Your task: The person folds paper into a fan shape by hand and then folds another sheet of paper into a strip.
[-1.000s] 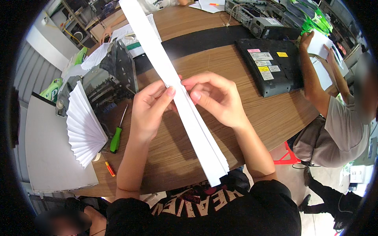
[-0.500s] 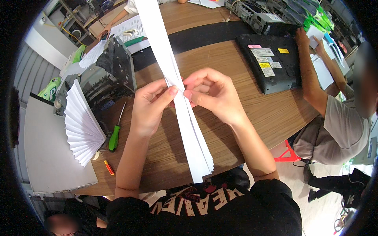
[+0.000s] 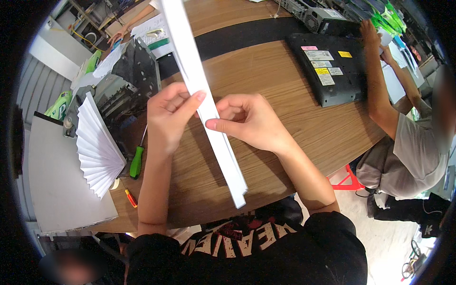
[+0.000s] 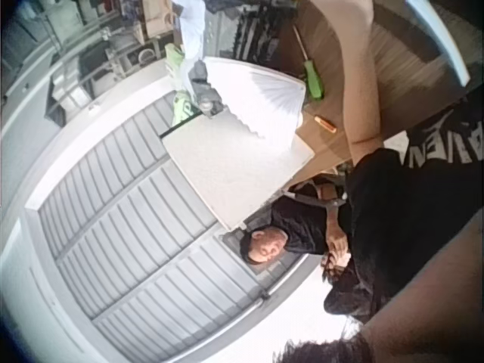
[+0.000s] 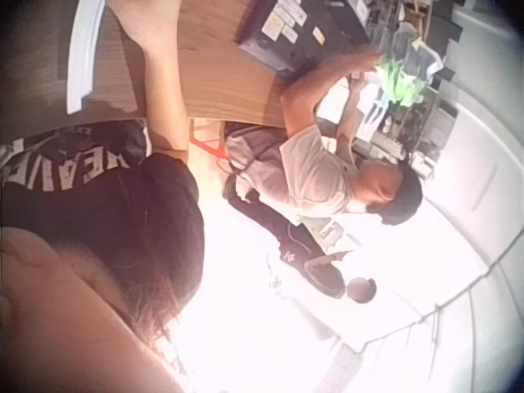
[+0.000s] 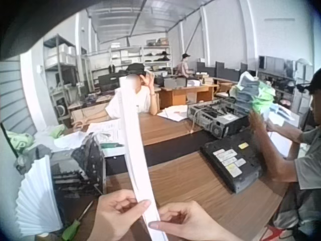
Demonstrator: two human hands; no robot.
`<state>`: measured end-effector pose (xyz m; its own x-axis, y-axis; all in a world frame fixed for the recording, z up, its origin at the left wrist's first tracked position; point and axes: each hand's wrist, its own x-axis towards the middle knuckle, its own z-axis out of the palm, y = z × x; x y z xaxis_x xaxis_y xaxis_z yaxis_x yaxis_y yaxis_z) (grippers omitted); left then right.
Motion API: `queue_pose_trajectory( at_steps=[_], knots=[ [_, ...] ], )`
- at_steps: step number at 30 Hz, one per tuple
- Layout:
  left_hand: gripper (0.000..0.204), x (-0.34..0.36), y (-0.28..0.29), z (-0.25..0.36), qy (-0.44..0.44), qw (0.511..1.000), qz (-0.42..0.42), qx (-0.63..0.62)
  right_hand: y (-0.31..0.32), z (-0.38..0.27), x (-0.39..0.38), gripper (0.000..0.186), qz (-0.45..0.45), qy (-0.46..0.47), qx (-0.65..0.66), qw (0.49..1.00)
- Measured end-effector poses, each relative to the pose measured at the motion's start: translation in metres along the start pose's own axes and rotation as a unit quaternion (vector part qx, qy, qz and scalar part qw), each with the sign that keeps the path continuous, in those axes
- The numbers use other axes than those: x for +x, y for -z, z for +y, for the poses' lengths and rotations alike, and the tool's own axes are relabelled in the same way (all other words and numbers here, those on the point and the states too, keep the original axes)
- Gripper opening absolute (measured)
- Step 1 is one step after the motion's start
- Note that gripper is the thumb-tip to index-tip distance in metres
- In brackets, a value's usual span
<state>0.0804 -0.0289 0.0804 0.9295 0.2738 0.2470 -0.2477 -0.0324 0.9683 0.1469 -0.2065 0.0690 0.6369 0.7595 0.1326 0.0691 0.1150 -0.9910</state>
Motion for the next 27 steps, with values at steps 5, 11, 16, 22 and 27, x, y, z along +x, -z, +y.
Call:
queue_pose_trajectory(
  at_steps=[5,11,16,22,27],
  knots=[
    [0.014,0.004,0.006,0.004,0.019,0.998,-0.038,0.051,-0.002,0.001,0.001,0.014,-0.007,-0.091,0.015,0.996],
    [0.013,0.006,0.008,0.004,0.098,0.992,-0.068,0.032,-0.003,0.003,0.002,0.014,-0.006,-0.093,-0.022,0.995],
    [0.014,0.005,0.011,-0.002,0.011,0.998,-0.002,0.068,-0.012,0.004,0.001,0.014,-0.032,-0.086,0.051,0.994],
    [0.013,0.007,0.014,0.003,0.006,0.999,0.002,0.051,-0.012,0.015,0.004,0.014,-0.097,-0.123,0.082,0.984],
    [0.011,0.008,0.021,0.004,-0.028,0.998,0.014,0.059,-0.005,0.011,0.006,0.018,-0.134,-0.140,0.097,0.976]
  ],
)
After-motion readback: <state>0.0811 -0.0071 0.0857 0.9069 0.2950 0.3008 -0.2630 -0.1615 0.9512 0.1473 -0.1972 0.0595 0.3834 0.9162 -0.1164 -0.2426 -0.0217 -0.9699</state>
